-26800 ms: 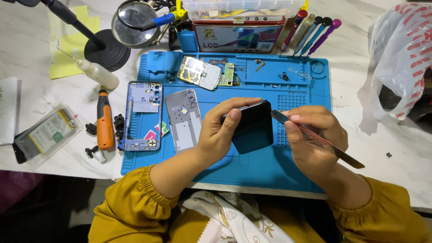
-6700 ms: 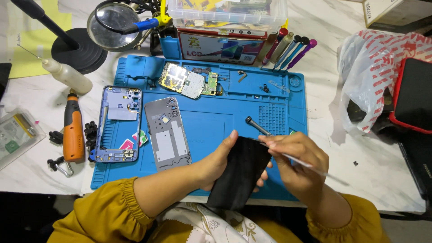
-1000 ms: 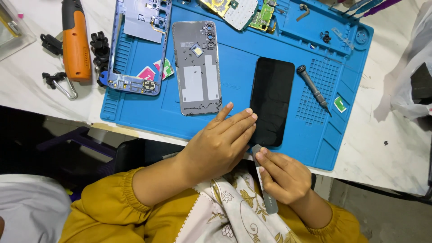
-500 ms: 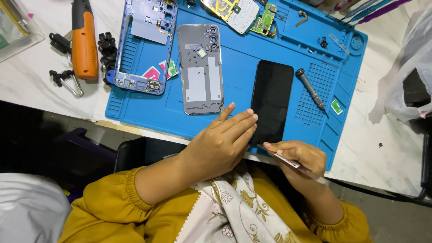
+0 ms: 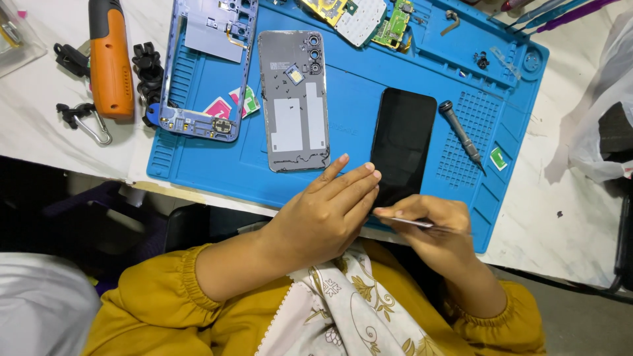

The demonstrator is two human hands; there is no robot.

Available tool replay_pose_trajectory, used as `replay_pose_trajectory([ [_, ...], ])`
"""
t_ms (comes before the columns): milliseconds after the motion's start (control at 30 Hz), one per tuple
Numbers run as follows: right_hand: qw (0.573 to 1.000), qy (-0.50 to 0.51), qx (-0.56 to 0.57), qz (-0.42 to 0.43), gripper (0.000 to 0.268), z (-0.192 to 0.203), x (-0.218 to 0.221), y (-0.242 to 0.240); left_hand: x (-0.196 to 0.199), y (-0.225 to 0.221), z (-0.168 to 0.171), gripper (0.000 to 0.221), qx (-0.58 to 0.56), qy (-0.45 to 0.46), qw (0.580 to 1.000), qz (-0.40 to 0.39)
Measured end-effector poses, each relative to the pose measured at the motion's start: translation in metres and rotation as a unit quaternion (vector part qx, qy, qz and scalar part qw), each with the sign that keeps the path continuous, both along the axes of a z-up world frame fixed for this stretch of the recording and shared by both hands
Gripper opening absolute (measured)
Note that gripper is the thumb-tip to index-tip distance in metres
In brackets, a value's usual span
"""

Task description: Repairing a smartphone by prying the screen or frame using specialized tools

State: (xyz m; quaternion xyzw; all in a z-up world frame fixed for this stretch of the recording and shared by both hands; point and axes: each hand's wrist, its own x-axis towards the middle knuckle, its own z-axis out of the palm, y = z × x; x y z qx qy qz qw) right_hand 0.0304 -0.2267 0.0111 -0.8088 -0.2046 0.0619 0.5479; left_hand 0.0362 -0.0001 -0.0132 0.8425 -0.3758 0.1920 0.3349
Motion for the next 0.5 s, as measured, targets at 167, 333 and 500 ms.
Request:
replay_pose_trajectory([
  [167, 0.999, -0.025, 0.020, 0.034, 0.006, -0.007, 0.002, -0.003, 0.000, 0.006, 0.003, 0.027, -0.011, 0.033, 0.999, -0.020],
  [333, 0.989, 0.021, 0.123, -0.079, 0.033, -0.016, -0.007, -0.024, 0.002, 0.008, -0.001, 0.033, -0.018, 0.064, 0.997, -0.049],
  [500, 0.998, -0.032, 0.026, -0.052, 0.016, -0.004, -0.007, -0.013, 0.004, 0.007, 0.001, 0.030, -0.010, 0.039, 0.999, -0.032],
])
